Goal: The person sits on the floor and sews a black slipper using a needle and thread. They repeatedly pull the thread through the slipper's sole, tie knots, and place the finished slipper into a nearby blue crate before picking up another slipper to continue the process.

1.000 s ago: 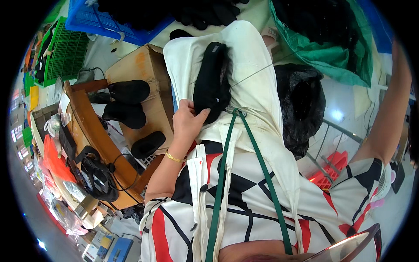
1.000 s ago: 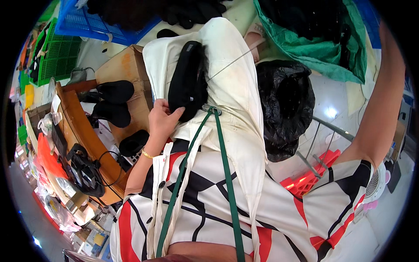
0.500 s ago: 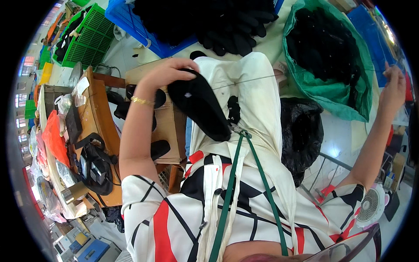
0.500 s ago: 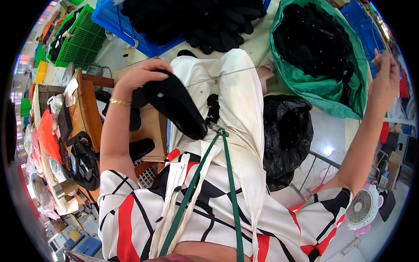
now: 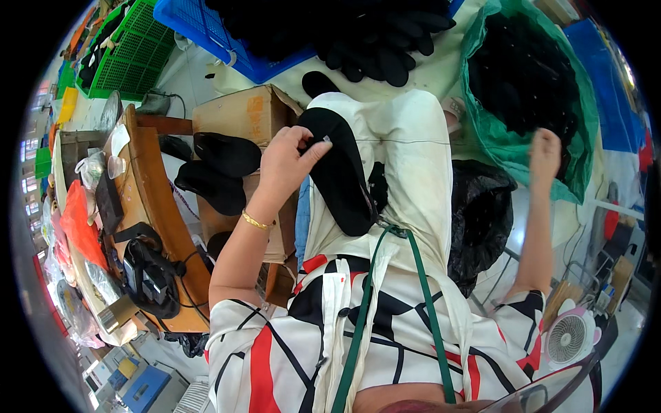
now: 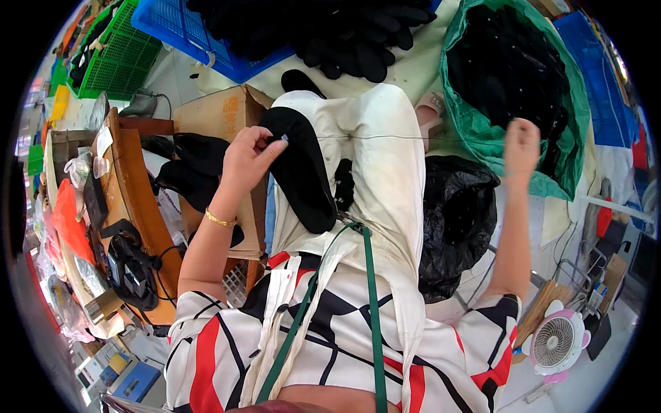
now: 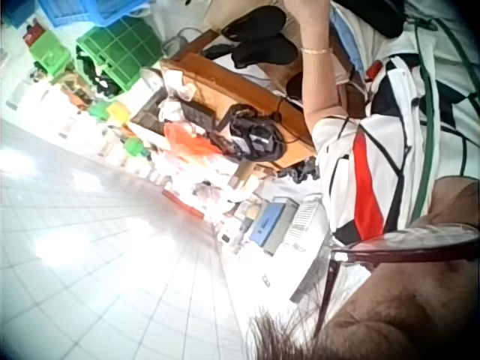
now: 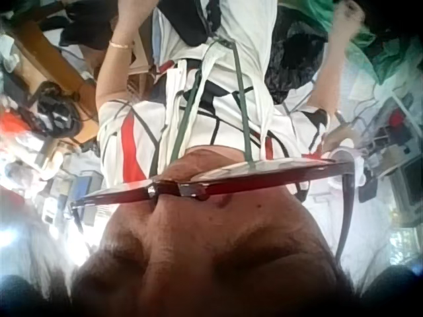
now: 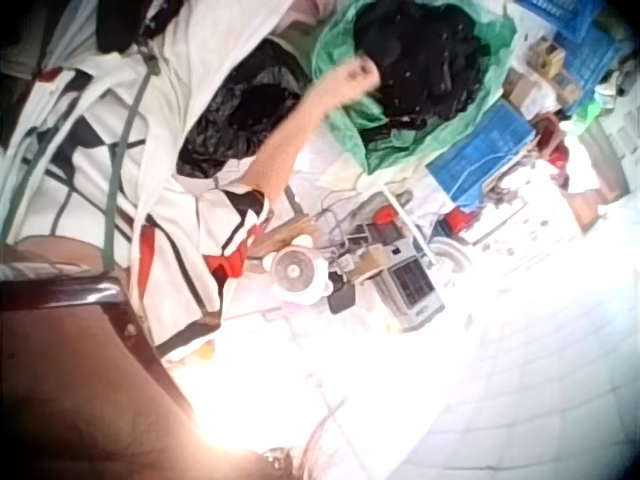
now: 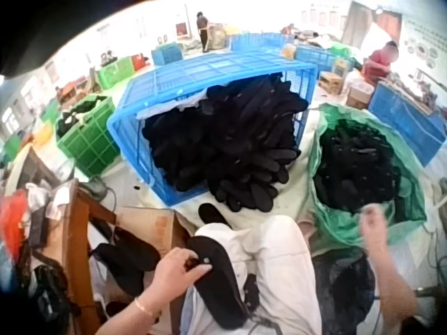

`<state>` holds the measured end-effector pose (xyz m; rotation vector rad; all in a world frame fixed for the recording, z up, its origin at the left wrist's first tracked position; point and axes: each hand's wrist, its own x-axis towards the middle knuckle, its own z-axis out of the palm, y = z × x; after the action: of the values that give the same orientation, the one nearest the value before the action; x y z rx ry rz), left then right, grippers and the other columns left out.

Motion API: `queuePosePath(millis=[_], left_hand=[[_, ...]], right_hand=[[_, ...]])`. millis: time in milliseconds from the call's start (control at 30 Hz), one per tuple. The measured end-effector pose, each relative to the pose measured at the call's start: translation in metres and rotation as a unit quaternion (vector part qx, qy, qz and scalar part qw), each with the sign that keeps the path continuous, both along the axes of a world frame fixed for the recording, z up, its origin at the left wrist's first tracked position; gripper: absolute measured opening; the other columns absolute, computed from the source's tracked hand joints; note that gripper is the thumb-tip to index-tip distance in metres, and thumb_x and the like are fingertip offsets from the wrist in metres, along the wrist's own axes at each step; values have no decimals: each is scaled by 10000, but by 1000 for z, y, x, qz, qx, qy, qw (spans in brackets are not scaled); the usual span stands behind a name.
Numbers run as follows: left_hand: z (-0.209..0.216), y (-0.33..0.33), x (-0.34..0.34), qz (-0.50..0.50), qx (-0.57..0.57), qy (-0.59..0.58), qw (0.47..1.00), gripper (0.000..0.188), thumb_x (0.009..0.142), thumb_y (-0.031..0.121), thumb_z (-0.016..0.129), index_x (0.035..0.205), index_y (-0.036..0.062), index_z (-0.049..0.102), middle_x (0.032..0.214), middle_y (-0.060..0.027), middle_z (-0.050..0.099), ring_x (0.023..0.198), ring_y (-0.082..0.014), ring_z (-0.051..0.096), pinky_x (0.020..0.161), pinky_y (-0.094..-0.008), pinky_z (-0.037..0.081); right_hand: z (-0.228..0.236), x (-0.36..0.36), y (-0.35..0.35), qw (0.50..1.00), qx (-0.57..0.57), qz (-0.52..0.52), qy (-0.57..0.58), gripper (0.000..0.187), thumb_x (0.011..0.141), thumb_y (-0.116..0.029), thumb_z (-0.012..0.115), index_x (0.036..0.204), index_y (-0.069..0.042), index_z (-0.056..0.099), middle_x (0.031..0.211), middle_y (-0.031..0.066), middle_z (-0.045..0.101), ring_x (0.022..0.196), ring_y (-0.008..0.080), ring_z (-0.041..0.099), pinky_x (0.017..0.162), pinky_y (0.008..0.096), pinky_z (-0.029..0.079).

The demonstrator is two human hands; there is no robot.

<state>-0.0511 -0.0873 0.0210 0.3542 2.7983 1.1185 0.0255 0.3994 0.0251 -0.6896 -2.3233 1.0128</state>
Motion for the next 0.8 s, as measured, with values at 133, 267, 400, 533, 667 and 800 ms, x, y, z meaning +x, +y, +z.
queuePosePath(millis=[133,267,400,533,667,800], left_hand=[[-1,7,-7,-36,-10,-12,999,298,801,267,786,893,29,631,842,-110,592,789,-284,585,682,-389,484],[-10,6,-5,-53,0,15,999,257,778,164,794,884,34,598,798,-89,551,736,-239,551,645,-340,462],[-15,8,1,-61,-4,63,996,233,782,129,780,900,47,596,837,-92,593,770,-283,580,657,-373,478],[-26,6,9,-54,-2,116,992,231,779,141,770,924,69,605,854,-87,620,795,-302,606,663,-392,499],[-33,8,11,-37,14,154,987,233,773,133,762,952,79,623,860,-83,628,791,-300,616,668,-392,508],[-35,7,9,-47,44,103,993,193,772,118,749,924,73,639,838,-94,634,775,-304,621,654,-391,505]], right_hand=[[-43,-32,-99,966,-158,200,-47,176,945,-93,613,1115,-56,587,844,18,608,760,86,573,708,247,479],[-42,-61,-213,900,-162,405,-20,233,905,-97,653,1128,-49,602,997,58,633,905,157,615,803,293,498],[-36,-74,-270,863,-45,503,1,274,833,-79,693,1095,-60,618,931,96,598,858,270,600,756,354,491],[-47,-76,-272,840,-70,537,-42,253,816,-32,696,1062,-59,644,900,97,586,831,263,565,706,353,459],[-48,-74,-275,841,-92,530,-56,230,801,-51,694,1024,-60,639,836,101,546,767,293,557,663,387,449],[-53,-73,-276,844,-89,525,-59,236,805,-62,690,1036,-55,644,824,101,541,742,280,554,651,379,451]])
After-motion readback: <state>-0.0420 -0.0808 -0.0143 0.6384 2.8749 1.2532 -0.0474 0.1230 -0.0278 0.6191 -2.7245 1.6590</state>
